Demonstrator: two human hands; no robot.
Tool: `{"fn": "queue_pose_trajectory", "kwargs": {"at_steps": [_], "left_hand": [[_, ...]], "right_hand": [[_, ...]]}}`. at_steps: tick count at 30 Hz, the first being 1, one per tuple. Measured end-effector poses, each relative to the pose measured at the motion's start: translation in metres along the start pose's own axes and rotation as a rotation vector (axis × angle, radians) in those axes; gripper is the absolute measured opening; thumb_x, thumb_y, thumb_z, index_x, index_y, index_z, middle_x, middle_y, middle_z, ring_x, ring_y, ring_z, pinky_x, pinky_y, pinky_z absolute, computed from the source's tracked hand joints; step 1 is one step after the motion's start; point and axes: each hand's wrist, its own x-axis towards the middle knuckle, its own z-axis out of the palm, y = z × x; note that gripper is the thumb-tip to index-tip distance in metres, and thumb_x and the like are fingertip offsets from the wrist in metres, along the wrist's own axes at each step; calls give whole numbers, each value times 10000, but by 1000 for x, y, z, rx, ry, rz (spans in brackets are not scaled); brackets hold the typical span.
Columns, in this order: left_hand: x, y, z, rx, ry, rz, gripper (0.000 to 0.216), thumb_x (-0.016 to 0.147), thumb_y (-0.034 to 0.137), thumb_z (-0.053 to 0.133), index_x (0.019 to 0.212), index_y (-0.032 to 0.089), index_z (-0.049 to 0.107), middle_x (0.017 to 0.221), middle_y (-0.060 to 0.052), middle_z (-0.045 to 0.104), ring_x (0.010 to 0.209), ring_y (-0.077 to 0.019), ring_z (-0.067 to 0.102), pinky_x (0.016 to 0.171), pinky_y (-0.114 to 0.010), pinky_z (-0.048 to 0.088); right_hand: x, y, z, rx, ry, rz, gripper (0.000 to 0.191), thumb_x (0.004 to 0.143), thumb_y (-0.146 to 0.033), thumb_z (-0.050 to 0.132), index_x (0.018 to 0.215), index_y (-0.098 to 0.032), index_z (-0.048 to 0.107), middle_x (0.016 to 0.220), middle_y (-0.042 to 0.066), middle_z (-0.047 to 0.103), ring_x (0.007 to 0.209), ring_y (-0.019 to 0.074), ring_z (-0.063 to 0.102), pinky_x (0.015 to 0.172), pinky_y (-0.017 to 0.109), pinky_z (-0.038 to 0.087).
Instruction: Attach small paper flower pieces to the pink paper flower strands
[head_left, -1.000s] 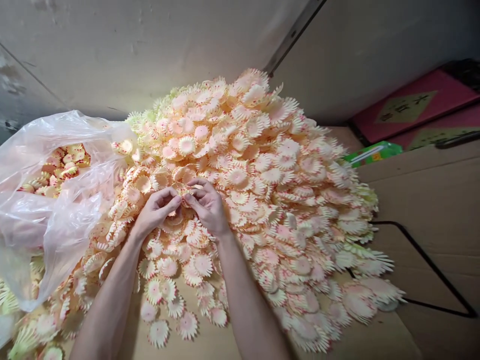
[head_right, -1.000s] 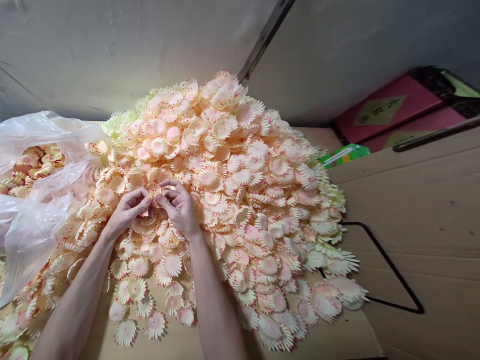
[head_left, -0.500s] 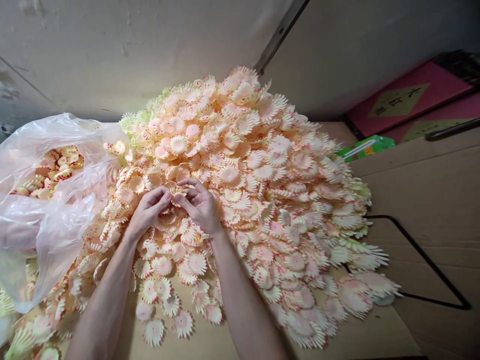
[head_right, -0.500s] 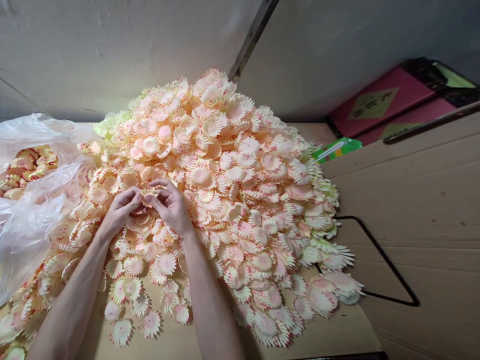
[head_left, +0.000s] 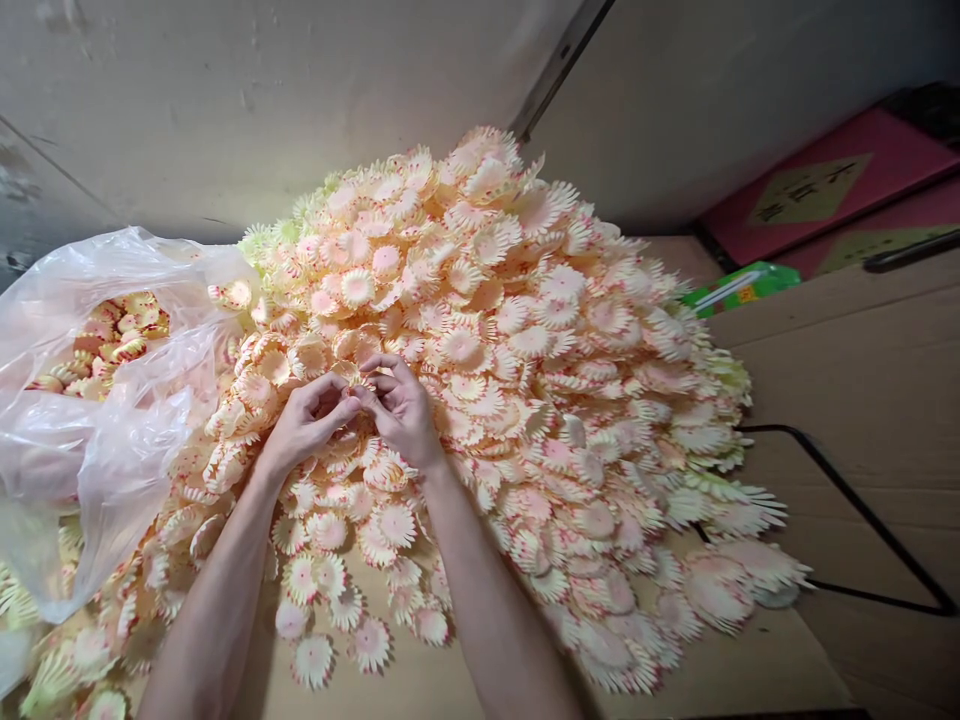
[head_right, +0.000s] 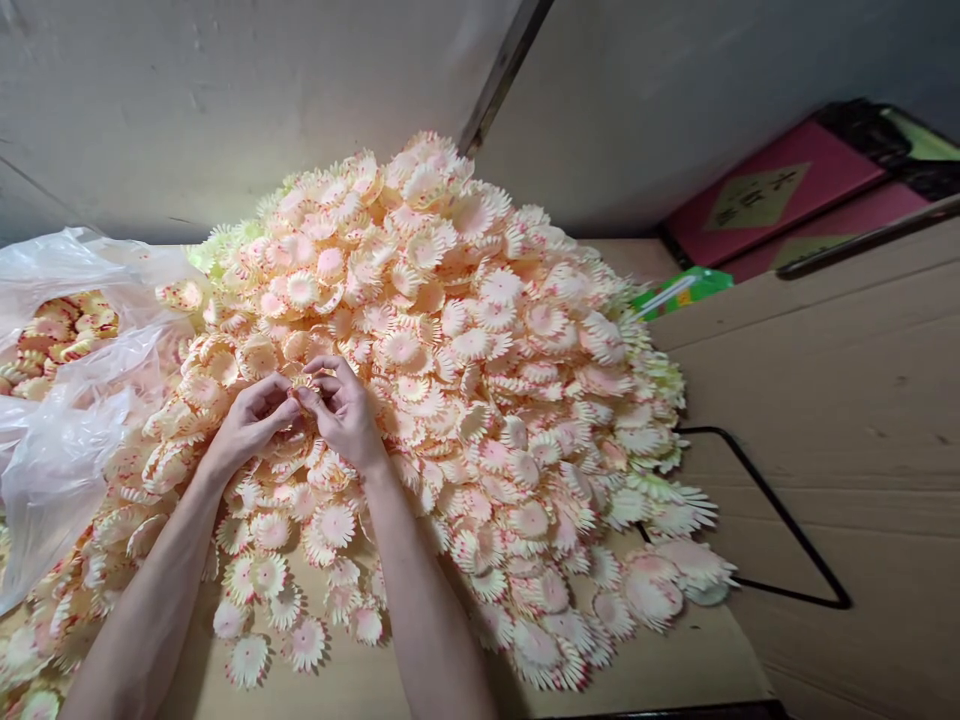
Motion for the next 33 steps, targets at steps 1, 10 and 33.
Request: {"fn": "queue_pose_trajectory", "kwargs": {"at_steps": [1,10,33], "left_hand": [[0,0,0,-7,-3,-4,322,835,474,685,832,160,613,672,12,533,581,-91,452,543,-202,375],[0,0,-1,-43,-12,-6,354,914,506,567,838,165,619,723,-19,603,662,-115,551,625,-217,433],[7,-8,1,-147,271,148,239,767,363,788,888,162,746,932,-76,777,816,-159,719,823,-279,567]], "right_hand": [[0,0,0,-11,3,-8,266,886,-407,650,1030,-243,498,713,-41,548,590,101,548,527,219,421],[-1,-1,1,-9,12,59,306,901,-483,609,1033,-249,463,657,-56,566,503,94,497,479,217,400],[3,-1,6,192,143,-22,243,716,-313,830,868,-199,678,898,37,758,820,159,721,793,314,605]]}}
